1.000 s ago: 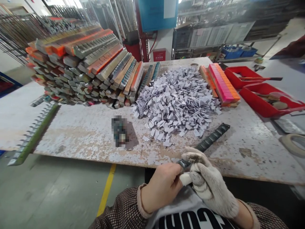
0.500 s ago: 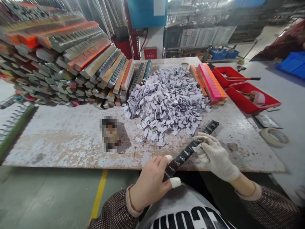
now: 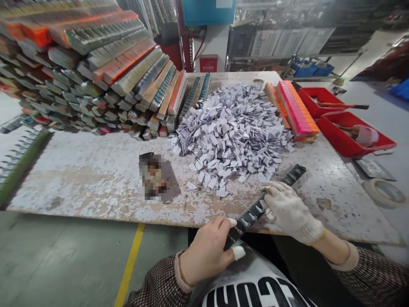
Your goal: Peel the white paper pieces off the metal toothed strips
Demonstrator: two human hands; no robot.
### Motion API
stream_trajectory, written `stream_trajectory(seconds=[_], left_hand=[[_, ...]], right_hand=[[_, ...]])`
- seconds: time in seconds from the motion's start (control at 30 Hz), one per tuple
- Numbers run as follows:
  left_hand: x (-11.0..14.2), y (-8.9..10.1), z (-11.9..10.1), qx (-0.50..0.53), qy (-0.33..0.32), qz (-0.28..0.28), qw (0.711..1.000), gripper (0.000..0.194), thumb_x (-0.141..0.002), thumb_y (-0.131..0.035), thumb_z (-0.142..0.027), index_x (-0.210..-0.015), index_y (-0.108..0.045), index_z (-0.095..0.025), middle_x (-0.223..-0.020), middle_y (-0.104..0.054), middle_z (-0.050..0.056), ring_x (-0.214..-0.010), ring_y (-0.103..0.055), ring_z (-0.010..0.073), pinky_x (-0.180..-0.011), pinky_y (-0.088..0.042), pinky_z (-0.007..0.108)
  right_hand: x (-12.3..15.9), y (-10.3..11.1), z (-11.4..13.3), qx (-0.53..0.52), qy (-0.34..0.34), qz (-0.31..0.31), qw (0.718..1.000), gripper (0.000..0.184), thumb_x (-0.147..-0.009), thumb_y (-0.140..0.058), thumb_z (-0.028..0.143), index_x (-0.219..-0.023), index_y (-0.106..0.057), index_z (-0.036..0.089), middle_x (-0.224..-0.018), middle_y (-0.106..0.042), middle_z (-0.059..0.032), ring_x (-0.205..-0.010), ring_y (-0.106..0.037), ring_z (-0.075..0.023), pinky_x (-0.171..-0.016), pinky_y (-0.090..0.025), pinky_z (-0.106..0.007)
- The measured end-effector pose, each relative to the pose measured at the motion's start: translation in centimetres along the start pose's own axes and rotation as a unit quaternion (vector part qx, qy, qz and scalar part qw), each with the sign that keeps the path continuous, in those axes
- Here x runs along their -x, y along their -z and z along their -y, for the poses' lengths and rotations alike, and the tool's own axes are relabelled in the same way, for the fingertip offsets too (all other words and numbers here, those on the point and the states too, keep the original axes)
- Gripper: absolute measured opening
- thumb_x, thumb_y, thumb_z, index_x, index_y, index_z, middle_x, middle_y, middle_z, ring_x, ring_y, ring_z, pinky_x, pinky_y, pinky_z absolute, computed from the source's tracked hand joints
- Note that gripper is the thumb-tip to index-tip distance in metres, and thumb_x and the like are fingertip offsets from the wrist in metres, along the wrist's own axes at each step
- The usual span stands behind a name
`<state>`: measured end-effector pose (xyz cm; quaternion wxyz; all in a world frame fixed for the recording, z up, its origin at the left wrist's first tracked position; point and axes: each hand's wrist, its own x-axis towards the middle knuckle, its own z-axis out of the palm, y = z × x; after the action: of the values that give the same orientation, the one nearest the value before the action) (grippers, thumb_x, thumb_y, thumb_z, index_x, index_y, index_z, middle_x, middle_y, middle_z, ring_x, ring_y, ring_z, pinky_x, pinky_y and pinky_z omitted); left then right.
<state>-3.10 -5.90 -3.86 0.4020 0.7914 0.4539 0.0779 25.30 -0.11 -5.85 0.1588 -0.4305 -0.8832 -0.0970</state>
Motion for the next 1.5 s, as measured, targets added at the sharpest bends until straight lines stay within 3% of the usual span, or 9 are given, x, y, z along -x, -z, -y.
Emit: stream_trajectory(seconds=[0.27,0.37,0.43,0.53,0.73,1.07,1.27,1.37,1.5], left_hand=[[-0.2,0.8,0.7,0.02,-0.034,0.003,0.999,0.054,-0.09,-0.073,-0.059,-0.125,-0.06,-0.02,-0.121,-0.068,0.012,-0.108,-0.067,0.0305,-0.092,-0.055,0.041],[-0.8,2.3,1.9,0.06,-0.034,-0.01,0.998,0.034,-0.097,-0.067,-0.051,-0.115,-0.064,-0.022,-0.105,-0.072,0.006,-0.091,-0.07,0.0233,-0.08,-0.054,0.032],[-1.8,3.4,2.8,0.019,0.01,-0.084,0.996,0.024,-0.102,-0.061,-0.043,-0.112,-0.064,-0.021,-0.1,-0.072,0.005,-0.087,-0.069,0.0221,-0.078,-0.053,0.032],[-4.3,4.8,3.8,-0.123,0.075,-0.195,0.97,0.022,-0.103,-0.058,-0.034,-0.12,-0.06,-0.019,-0.114,-0.068,0.01,-0.105,-0.066,0.027,-0.092,-0.053,0.039],[-8.7,5.1,4.3,-0.194,0.125,-0.183,0.956,0.02,-0.096,-0.058,-0.014,-0.116,-0.062,-0.015,-0.119,-0.066,0.015,-0.116,-0.064,0.0311,-0.1,-0.051,0.041],[-7.4,4.5,4.7,-0.034,0.07,-0.215,0.973,0.009,-0.095,-0.061,-0.013,-0.1,-0.068,-0.014,-0.105,-0.071,0.01,-0.097,-0.068,0.0232,-0.091,-0.054,0.035],[-5.1,3.7,0.7,0.196,-0.057,-0.181,0.962,0.016,-0.092,-0.074,-0.029,-0.097,-0.072,-0.014,-0.091,-0.074,0.006,-0.081,-0.067,0.0159,-0.073,-0.054,0.024],[-3.7,3.2,-1.5,0.313,-0.094,-0.134,0.936,0.032,-0.086,-0.082,-0.044,-0.089,-0.073,-0.013,-0.086,-0.07,0.005,-0.074,-0.062,0.0139,-0.067,-0.051,0.023],[-2.6,2.7,-2.6,0.319,-0.091,-0.112,0.937,0.038,-0.088,-0.078,-0.051,-0.09,-0.07,-0.014,-0.083,-0.067,0.004,-0.071,-0.058,0.0131,-0.066,-0.049,0.023]], right_hand=[[0.7,-1.1,-0.3,-0.055,0.031,-0.038,0.997,0.006,-0.093,-0.056,0.016,-0.088,-0.059,0.018,-0.11,-0.067,-0.0173,-0.113,-0.064,-0.0347,-0.103,-0.055,-0.057],[0.9,-1.6,0.7,-0.09,0.017,-0.058,0.994,0.007,-0.095,-0.056,0.016,-0.09,-0.056,0.02,-0.111,-0.066,-0.0153,-0.115,-0.064,-0.033,-0.105,-0.054,-0.058],[1.0,-2.0,1.3,-0.118,0.006,-0.071,0.991,0.011,-0.098,-0.058,0.019,-0.088,-0.053,0.022,-0.113,-0.065,-0.0137,-0.117,-0.063,-0.0318,-0.107,-0.053,-0.057],[1.3,-2.0,1.5,-0.159,-0.024,-0.095,0.982,0.016,-0.1,-0.059,0.025,-0.087,-0.05,0.023,-0.117,-0.064,-0.0133,-0.122,-0.061,-0.032,-0.104,-0.055,-0.055],[2.9,-1.4,0.5,-0.198,-0.111,-0.136,0.964,0.006,-0.099,-0.059,0.027,-0.093,-0.059,0.026,-0.117,-0.068,-0.0129,-0.124,-0.064,-0.0338,-0.098,-0.06,-0.054],[2.4,-0.7,0.0,-0.189,-0.125,-0.169,0.959,0.008,-0.1,-0.057,0.032,-0.097,-0.062,0.026,-0.125,-0.068,-0.0139,-0.124,-0.065,-0.0359,-0.104,-0.056,-0.057],[-1.3,1.0,3.1,-0.193,-0.05,-0.154,0.968,0.022,-0.1,-0.061,0.035,-0.116,-0.059,0.02,-0.133,-0.063,-0.0193,-0.133,-0.057,-0.0397,-0.107,-0.053,-0.058],[-2.1,1.6,4.9,-0.29,-0.024,-0.138,0.947,0.014,-0.101,-0.059,0.028,-0.113,-0.058,0.022,-0.13,-0.063,-0.0166,-0.135,-0.056,-0.0363,-0.107,-0.054,-0.056],[-1.6,2.2,6.4,-0.396,-0.042,-0.126,0.908,0.011,-0.101,-0.051,0.017,-0.101,-0.056,0.027,-0.11,-0.069,-0.0085,-0.119,-0.067,-0.027,-0.096,-0.061,-0.042]])
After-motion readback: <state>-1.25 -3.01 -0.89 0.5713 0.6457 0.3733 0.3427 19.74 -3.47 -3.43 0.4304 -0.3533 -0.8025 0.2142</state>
